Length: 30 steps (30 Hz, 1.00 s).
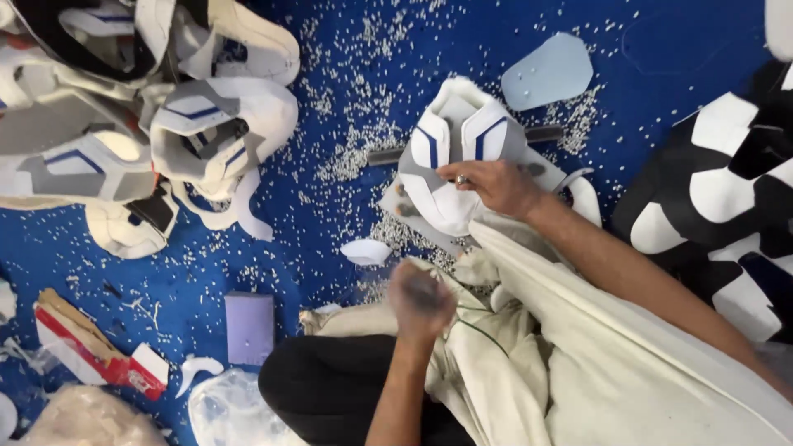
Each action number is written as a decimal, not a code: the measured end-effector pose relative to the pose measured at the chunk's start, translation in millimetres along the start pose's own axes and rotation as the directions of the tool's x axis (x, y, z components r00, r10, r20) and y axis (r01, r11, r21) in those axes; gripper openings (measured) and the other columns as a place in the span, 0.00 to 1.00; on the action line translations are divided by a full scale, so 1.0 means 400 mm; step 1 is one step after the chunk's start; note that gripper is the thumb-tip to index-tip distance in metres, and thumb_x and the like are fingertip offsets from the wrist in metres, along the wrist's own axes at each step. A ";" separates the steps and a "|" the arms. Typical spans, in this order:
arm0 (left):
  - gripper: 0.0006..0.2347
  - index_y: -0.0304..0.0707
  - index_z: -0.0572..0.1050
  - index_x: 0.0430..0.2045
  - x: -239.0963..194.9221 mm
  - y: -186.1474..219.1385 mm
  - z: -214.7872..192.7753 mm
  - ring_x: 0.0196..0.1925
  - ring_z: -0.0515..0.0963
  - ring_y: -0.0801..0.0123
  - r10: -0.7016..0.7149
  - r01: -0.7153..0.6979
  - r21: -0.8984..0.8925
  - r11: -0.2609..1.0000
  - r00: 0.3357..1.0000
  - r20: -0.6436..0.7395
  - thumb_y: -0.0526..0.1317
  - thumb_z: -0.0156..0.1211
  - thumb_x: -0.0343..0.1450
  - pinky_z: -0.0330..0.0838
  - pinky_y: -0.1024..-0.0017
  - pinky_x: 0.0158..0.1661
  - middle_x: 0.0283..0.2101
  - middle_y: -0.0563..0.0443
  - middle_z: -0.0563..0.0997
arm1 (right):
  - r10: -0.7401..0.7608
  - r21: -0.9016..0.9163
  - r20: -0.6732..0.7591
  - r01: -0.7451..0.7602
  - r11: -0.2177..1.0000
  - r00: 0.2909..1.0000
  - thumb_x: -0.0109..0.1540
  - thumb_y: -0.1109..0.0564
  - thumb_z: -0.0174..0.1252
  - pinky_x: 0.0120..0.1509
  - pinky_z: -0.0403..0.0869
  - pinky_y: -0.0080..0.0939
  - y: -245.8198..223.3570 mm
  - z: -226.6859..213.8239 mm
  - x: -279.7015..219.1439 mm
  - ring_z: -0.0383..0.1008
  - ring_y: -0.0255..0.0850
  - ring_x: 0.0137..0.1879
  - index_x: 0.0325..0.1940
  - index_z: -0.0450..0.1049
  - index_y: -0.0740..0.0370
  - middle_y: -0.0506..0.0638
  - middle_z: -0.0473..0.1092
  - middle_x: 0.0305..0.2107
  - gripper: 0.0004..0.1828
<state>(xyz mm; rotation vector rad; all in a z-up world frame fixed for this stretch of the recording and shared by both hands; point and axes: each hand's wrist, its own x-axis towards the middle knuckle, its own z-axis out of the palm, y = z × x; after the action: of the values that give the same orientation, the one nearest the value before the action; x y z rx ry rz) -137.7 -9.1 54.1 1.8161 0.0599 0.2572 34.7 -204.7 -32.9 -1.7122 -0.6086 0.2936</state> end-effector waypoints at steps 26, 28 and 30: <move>0.14 0.35 0.72 0.32 -0.008 -0.071 0.046 0.24 0.77 0.72 -0.340 0.325 0.291 0.900 0.940 0.003 0.37 0.74 0.61 0.74 0.72 0.27 0.24 0.55 0.79 | -0.099 -0.061 0.036 0.101 0.993 0.994 0.62 0.69 0.53 0.53 0.79 0.36 0.038 0.003 0.002 0.79 0.42 0.54 0.58 0.74 0.72 0.59 0.75 0.52 0.19; 0.15 0.34 0.73 0.33 0.000 -0.039 0.039 0.24 0.79 0.73 -0.378 0.361 0.312 0.879 0.926 -0.006 0.38 0.75 0.61 0.74 0.74 0.28 0.24 0.54 0.80 | 0.093 -0.111 -0.026 -0.095 0.989 0.995 0.64 0.68 0.55 0.51 0.79 0.37 0.087 -0.003 0.025 0.80 0.41 0.49 0.54 0.77 0.70 0.57 0.78 0.45 0.14; 0.16 0.32 0.74 0.34 0.020 0.022 0.022 0.25 0.80 0.74 -0.419 0.393 0.344 0.852 0.908 0.000 0.40 0.76 0.61 0.75 0.75 0.29 0.24 0.53 0.82 | 0.289 -0.134 -0.107 -0.302 0.944 0.951 0.66 0.66 0.58 0.49 0.78 0.38 0.119 -0.012 0.045 0.81 0.41 0.44 0.50 0.79 0.68 0.55 0.80 0.39 0.10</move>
<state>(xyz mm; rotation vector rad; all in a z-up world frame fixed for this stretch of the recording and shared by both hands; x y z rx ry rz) -129.0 -18.5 61.8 2.0987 0.4577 -0.1347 63.4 -204.8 -75.2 -1.9528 -0.3135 0.3919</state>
